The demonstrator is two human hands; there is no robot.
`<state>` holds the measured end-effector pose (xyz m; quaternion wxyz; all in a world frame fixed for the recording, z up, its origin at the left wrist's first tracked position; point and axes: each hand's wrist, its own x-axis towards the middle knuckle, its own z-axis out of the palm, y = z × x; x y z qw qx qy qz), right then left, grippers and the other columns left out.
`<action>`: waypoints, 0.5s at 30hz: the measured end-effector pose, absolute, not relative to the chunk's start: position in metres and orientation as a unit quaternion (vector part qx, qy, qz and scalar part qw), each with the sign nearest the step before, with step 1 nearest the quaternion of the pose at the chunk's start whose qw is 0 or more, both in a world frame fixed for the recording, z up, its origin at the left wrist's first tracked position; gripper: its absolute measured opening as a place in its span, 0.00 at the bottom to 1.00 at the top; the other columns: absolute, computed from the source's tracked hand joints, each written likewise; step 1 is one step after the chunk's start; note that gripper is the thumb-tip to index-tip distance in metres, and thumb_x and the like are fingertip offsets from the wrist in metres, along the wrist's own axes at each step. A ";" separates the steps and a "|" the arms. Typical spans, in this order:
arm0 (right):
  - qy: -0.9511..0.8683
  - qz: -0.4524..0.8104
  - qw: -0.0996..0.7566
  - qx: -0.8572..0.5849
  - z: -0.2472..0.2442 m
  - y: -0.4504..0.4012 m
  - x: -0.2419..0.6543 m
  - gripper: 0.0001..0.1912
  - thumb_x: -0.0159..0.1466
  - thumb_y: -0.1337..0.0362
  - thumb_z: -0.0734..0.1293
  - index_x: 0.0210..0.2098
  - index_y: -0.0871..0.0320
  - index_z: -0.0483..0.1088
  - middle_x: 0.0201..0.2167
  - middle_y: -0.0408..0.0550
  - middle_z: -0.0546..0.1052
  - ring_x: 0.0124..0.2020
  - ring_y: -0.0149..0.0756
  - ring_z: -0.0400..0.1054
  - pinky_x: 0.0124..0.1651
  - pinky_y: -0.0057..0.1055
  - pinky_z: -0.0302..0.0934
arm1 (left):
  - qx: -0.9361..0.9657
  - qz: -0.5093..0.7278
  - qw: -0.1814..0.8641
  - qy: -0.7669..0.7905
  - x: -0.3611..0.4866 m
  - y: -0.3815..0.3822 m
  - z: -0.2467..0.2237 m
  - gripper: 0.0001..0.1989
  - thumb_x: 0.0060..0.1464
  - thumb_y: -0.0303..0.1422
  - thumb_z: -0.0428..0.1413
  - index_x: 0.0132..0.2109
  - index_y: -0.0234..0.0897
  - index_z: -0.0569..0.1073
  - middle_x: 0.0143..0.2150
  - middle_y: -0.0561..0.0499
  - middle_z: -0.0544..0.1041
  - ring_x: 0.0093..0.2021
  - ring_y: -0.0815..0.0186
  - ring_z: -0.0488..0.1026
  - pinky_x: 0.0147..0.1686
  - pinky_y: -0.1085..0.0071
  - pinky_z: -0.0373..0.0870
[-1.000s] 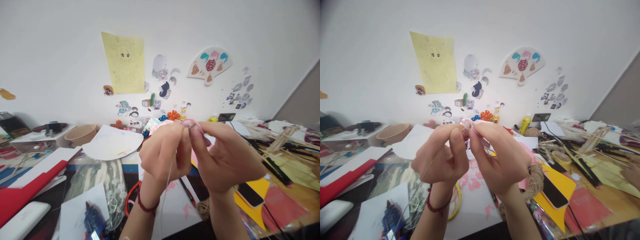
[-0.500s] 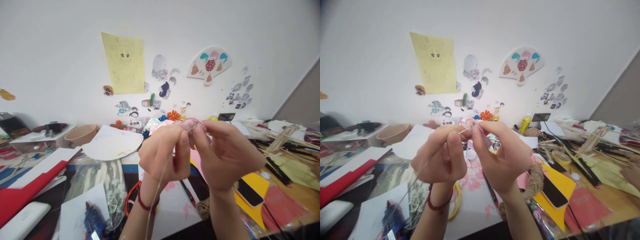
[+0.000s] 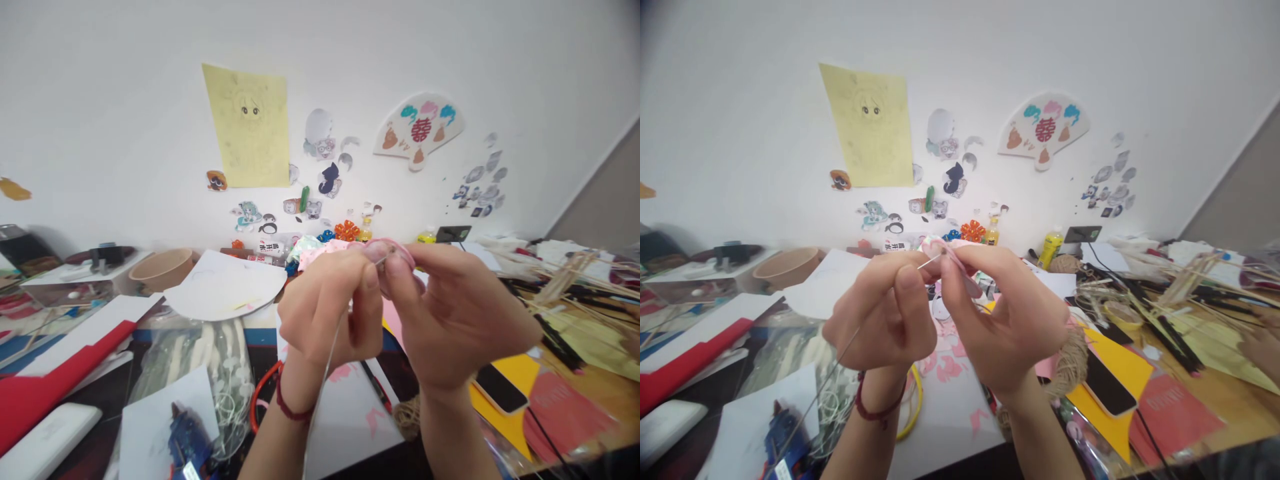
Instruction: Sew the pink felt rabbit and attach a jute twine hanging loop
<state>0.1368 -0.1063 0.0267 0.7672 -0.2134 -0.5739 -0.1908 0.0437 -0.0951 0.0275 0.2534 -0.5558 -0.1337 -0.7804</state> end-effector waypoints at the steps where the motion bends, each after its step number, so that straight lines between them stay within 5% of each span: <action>1: -0.570 -0.190 0.768 -0.222 0.027 -0.107 0.136 0.17 0.59 0.75 0.73 0.42 0.47 0.78 0.32 0.37 0.82 0.31 0.35 0.77 0.32 0.36 0.72 | -0.557 -0.780 0.253 -0.128 0.044 -0.094 0.027 0.07 0.63 0.24 0.55 0.39 0.38 0.76 0.32 0.52 0.83 0.31 0.67 0.82 0.32 0.73 0.80; 15: -0.594 -0.211 0.728 -0.271 0.027 -0.114 0.142 0.08 0.59 0.72 0.74 0.37 0.56 0.77 0.30 0.42 0.83 0.30 0.33 0.76 0.34 0.33 0.74 | -0.568 -0.776 0.252 -0.110 0.044 -0.095 0.024 0.04 0.59 0.21 0.57 0.38 0.30 0.77 0.33 0.49 0.82 0.35 0.68 0.81 0.38 0.76 0.80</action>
